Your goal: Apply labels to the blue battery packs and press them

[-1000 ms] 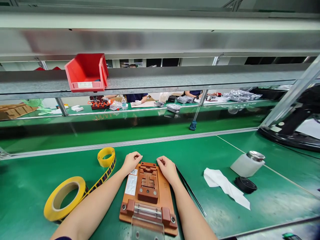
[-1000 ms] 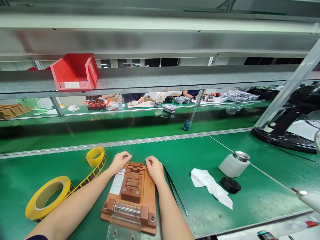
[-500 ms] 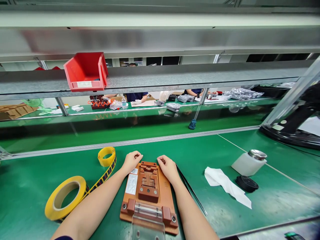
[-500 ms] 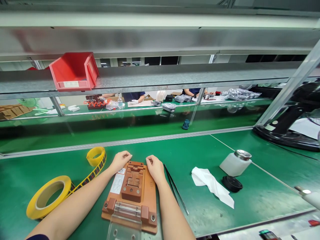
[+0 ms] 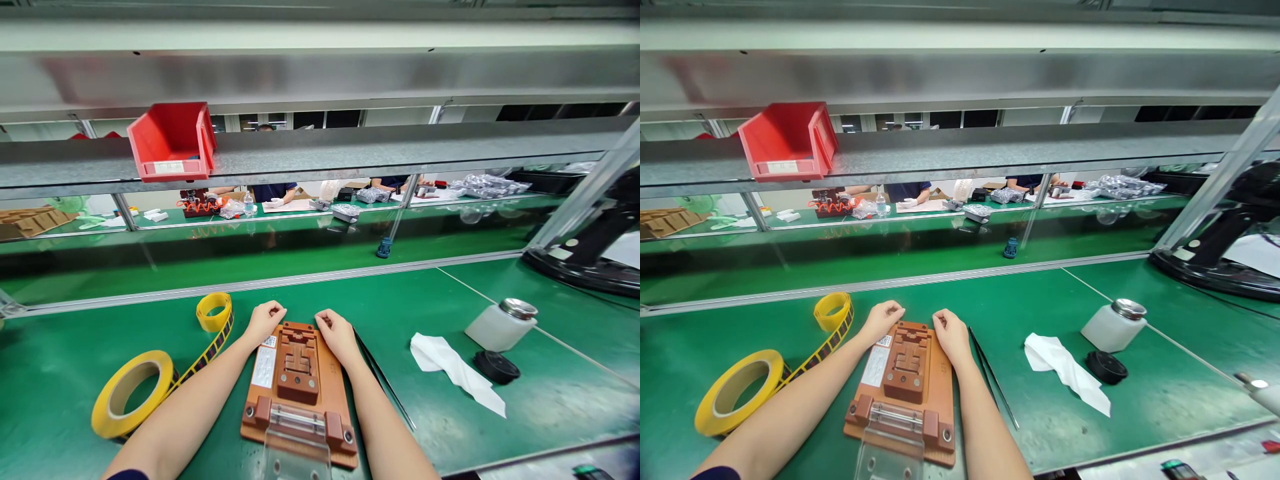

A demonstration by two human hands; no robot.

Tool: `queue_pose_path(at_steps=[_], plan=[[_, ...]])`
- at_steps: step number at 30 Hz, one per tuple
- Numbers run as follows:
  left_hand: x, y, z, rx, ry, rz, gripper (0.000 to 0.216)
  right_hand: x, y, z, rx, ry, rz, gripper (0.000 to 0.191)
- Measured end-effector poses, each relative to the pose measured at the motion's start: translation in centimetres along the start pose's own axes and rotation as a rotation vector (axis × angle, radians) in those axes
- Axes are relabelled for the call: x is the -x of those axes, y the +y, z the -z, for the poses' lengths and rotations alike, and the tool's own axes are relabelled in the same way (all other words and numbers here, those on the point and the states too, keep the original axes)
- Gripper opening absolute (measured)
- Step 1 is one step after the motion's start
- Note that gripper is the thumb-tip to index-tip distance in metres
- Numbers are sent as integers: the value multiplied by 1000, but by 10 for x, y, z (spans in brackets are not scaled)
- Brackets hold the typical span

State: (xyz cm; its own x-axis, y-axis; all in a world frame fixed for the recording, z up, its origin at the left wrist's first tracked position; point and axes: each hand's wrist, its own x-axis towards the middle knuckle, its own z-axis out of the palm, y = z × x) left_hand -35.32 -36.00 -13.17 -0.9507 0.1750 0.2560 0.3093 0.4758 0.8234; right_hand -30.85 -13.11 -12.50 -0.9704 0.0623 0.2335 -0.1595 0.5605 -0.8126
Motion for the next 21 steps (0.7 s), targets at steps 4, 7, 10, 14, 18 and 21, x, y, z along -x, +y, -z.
queue_pose_path(at_steps=[4, 7, 10, 14, 18, 21], plan=[[0, 0, 0, 2, -4, 6, 29, 0, 0, 0, 4, 4, 4, 29], [0, -1, 0, 3, -7, 10, 29, 1, -1, 1, 7, 7, 7, 28], [0, 0, 0, 3, -4, 9, 30, 1, -2, 1, 8, 8, 11, 26], [0, 0, 0, 1, -1, 5, 29, 1, -2, 1, 9, 8, 15, 25], [-1, -1, 0, -5, 4, 3, 28, 0, -1, 1, 7, 6, 12, 26], [-1, -1, 0, -5, 3, 0, 29, 0, -1, 0, 10, 6, 5, 27]])
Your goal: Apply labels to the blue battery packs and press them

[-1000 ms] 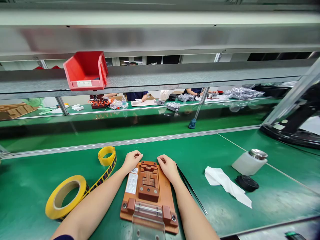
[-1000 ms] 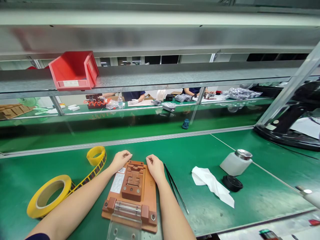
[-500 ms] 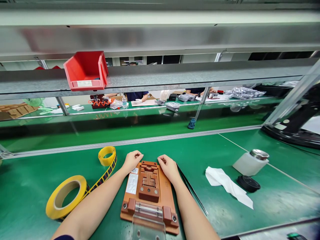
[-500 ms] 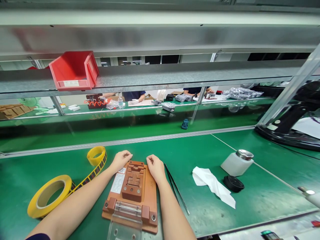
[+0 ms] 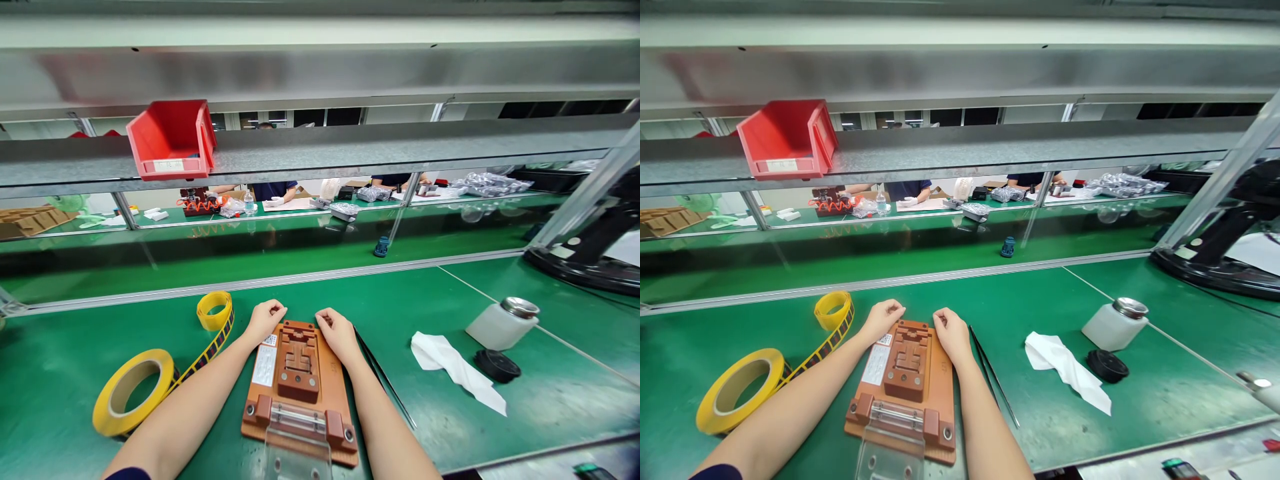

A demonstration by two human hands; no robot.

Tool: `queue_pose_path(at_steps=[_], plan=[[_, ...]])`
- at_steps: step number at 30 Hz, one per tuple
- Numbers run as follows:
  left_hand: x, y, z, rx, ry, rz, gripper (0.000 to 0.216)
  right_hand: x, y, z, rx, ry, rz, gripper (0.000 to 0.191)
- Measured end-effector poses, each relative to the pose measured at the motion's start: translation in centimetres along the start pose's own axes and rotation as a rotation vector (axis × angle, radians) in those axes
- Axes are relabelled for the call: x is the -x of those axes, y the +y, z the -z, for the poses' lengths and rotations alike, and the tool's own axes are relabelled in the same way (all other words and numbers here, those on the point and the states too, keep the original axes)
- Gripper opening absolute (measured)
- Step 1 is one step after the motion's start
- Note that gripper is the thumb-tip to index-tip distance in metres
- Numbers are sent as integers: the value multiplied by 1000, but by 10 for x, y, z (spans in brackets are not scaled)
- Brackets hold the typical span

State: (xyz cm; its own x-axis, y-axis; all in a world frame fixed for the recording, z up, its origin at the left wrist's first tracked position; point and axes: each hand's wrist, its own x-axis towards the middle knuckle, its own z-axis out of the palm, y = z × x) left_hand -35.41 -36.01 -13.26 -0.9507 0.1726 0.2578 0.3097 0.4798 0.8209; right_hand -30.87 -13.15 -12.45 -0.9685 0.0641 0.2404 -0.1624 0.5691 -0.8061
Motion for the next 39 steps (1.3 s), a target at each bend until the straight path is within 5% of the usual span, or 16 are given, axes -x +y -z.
queue_pose_path(at_steps=[39], plan=[[0, 3, 1, -16, -4, 9, 28, 1, 0, 1, 2, 3, 7, 26]])
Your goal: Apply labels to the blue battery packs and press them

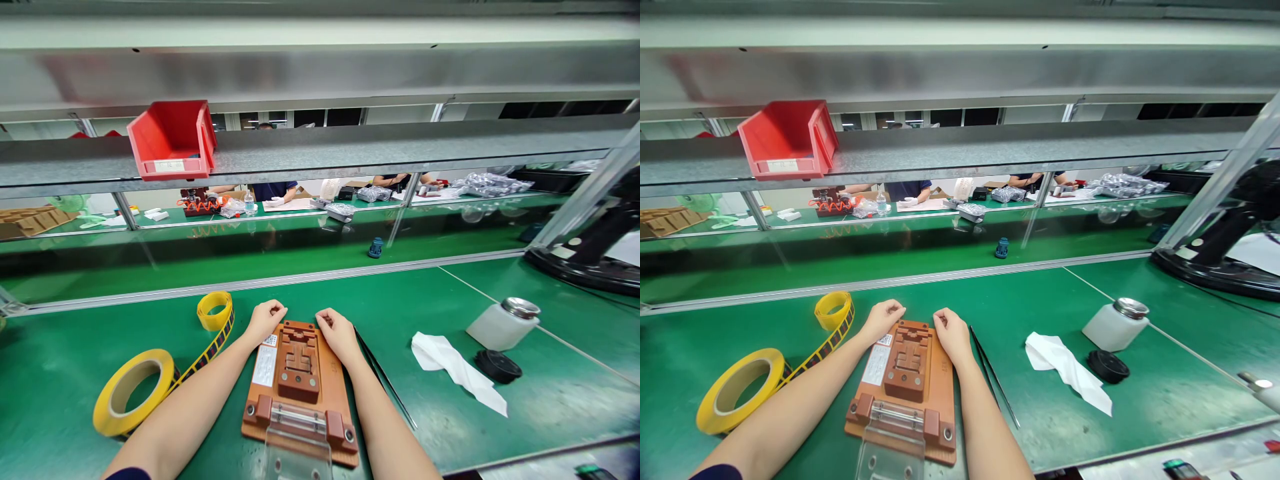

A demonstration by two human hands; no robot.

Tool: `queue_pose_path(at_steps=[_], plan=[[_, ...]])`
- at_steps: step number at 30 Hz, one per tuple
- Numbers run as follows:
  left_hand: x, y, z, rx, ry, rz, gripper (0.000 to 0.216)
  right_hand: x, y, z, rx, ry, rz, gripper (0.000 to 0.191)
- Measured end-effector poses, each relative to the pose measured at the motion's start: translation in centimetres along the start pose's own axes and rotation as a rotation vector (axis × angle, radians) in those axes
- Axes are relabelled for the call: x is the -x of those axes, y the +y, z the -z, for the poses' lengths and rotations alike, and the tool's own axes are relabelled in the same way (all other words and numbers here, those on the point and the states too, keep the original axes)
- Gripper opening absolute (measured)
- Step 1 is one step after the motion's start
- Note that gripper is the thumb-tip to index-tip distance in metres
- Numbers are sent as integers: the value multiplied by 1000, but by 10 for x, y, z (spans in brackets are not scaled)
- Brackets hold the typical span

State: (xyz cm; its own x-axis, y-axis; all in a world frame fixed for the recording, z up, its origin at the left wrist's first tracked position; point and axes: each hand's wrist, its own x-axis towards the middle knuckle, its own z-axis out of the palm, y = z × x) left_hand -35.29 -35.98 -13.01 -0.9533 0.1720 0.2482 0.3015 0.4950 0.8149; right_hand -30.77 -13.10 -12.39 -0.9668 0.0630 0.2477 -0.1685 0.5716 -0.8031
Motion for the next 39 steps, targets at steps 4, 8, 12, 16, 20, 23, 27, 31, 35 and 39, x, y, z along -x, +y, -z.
queue_pose_path(at_steps=[4, 8, 12, 16, 20, 23, 27, 31, 35, 39], plan=[[0, 1, 1, 3, -1, 0, 28, -1, 0, -1, 0, 3, -3, 27], [0, 2, 1, 1, -3, -5, 28, -1, 1, -1, 1, 3, -1, 28], [1, 2, 1, 0, -1, -9, 28, -1, 1, -2, 3, 2, -2, 28], [1, 2, 1, 2, -3, -13, 29, -1, 2, -2, 0, 0, -1, 27], [1, 2, 1, 0, 2, -7, 28, -1, 2, -2, -5, -4, -4, 27], [1, 2, 1, 2, 3, -6, 27, -1, 2, -2, -6, -7, -8, 27], [1, 1, 1, 2, 3, -7, 27, -1, 2, -2, -6, -12, -8, 27], [0, -1, 0, -1, 2, -12, 28, -1, 0, -1, -10, -17, -10, 26], [-1, -3, -1, 1, 4, -15, 28, 0, 0, -1, -12, -15, -8, 25], [-1, -5, -1, 1, 5, -18, 28, -1, 1, -2, -14, -12, -10, 26]])
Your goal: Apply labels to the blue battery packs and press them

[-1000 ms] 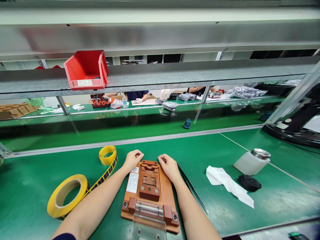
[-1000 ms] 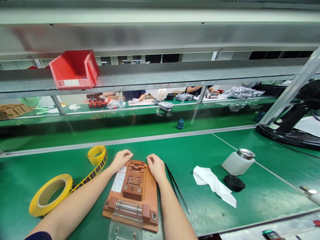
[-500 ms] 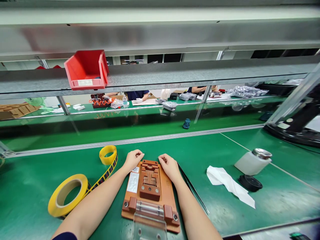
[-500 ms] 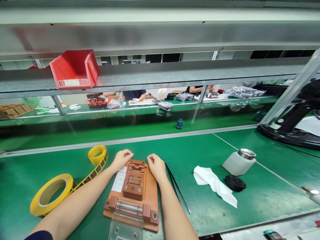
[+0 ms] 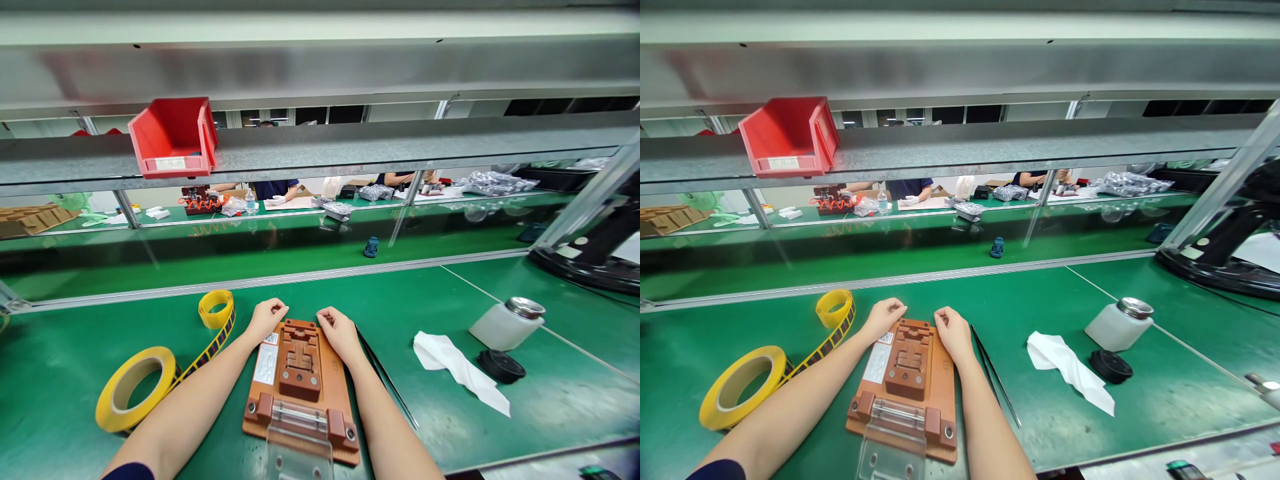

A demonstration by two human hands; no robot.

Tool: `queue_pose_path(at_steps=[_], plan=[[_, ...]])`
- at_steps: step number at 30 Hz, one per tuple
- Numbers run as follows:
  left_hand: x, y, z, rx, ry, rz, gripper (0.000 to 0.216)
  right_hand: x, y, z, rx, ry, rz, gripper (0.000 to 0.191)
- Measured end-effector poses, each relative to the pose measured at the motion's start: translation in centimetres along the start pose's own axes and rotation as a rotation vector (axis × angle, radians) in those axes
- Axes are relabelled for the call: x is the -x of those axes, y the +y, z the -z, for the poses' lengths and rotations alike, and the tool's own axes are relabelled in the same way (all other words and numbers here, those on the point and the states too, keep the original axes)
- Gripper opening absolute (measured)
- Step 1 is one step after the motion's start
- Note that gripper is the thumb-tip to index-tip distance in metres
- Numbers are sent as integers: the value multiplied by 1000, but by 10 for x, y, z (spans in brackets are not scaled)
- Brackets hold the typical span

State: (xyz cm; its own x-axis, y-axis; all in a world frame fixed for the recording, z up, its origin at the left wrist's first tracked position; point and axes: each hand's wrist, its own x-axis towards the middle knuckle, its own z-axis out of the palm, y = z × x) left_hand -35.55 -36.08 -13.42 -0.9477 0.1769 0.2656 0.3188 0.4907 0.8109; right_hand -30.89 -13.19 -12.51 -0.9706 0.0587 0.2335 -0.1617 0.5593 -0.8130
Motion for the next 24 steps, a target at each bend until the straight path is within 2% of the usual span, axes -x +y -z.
queue_pose_path(at_steps=[24], plan=[[0, 0, 1, -8, -7, -12, 26, -1, 3, -1, -16, -1, 9, 26]])
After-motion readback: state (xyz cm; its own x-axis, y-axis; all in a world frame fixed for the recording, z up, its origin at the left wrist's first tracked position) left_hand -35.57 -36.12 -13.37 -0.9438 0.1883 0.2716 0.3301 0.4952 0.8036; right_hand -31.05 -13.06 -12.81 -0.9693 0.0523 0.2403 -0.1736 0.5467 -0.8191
